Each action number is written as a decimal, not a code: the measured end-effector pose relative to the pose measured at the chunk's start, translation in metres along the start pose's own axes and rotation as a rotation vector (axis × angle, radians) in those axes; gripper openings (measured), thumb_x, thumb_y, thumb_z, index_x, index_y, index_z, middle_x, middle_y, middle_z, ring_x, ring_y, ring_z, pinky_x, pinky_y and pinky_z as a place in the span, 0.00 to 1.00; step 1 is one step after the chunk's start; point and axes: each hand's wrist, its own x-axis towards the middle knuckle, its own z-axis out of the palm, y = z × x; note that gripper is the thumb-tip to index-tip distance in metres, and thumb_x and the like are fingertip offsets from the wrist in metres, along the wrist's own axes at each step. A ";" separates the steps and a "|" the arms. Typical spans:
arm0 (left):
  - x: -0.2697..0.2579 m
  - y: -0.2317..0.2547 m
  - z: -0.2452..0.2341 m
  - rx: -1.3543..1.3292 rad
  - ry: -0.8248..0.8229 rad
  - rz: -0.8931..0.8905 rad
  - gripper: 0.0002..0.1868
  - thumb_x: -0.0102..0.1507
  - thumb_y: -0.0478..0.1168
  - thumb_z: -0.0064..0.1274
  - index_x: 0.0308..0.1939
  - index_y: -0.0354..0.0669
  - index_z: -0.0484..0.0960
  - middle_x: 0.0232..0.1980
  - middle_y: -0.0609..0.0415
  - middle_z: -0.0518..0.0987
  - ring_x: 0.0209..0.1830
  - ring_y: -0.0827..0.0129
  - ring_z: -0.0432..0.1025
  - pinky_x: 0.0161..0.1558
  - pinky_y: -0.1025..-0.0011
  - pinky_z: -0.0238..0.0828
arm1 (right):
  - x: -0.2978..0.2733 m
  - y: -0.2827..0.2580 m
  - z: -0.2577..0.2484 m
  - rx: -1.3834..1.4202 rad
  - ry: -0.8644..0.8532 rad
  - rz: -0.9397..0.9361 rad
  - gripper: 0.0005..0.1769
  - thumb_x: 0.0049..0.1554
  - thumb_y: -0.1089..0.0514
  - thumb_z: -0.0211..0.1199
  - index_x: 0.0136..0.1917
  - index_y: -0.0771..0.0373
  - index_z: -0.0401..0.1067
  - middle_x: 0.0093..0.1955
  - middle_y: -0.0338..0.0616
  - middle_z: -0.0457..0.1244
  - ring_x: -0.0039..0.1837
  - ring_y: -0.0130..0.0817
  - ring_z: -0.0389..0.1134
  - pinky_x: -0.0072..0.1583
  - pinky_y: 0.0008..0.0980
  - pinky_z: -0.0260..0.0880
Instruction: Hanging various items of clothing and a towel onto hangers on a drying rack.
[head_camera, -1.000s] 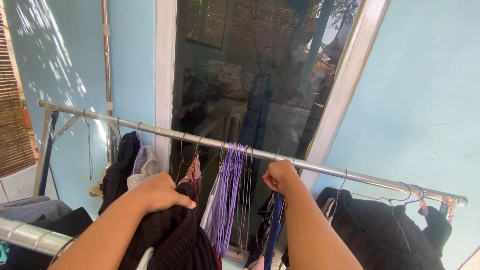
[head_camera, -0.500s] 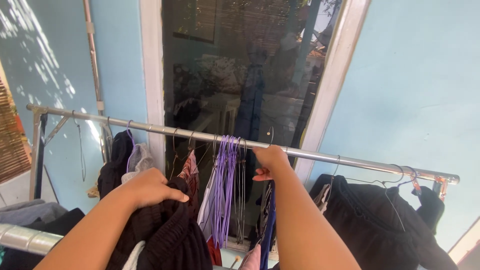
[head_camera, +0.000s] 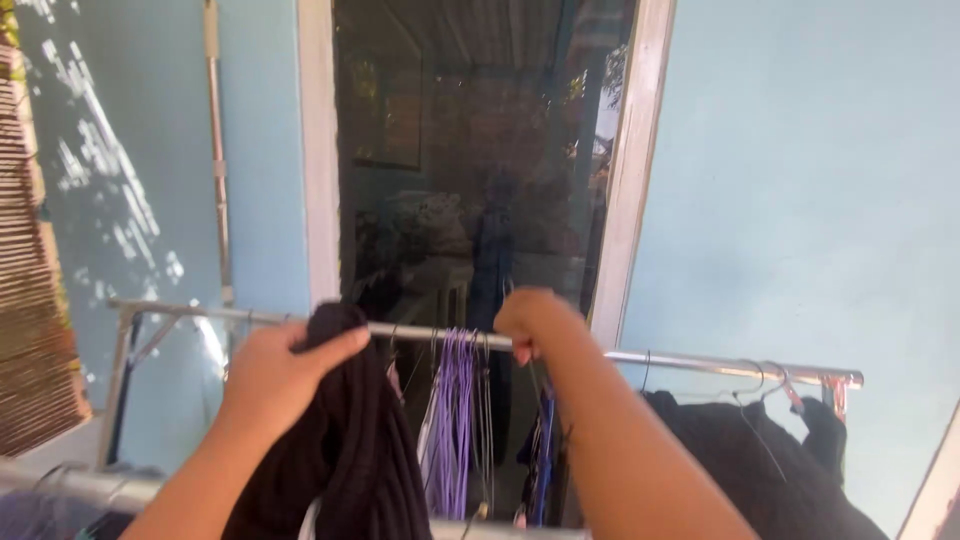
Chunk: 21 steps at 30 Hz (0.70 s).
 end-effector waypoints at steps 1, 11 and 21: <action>-0.015 0.005 -0.012 -0.100 0.048 -0.015 0.24 0.50 0.57 0.67 0.34 0.39 0.93 0.30 0.52 0.89 0.30 0.67 0.82 0.39 0.69 0.73 | -0.015 -0.003 -0.005 -0.080 -0.027 -0.036 0.17 0.58 0.61 0.53 0.40 0.70 0.82 0.33 0.47 0.71 0.32 0.31 0.71 0.36 0.34 0.70; -0.113 0.067 -0.100 -0.314 0.166 0.063 0.18 0.55 0.50 0.68 0.36 0.37 0.91 0.30 0.57 0.85 0.28 0.77 0.75 0.33 0.75 0.70 | -0.216 -0.104 -0.011 0.625 0.057 -0.655 0.27 0.63 0.45 0.52 0.38 0.68 0.77 0.27 0.44 0.60 0.28 0.33 0.62 0.29 0.33 0.64; -0.213 0.073 -0.219 -0.499 0.029 -0.213 0.20 0.58 0.47 0.64 0.48 0.37 0.87 0.45 0.55 0.86 0.43 0.73 0.77 0.45 0.71 0.71 | -0.330 -0.133 0.045 0.606 0.383 -0.977 0.41 0.44 0.26 0.71 0.28 0.69 0.68 0.25 0.40 0.56 0.29 0.32 0.58 0.32 0.38 0.58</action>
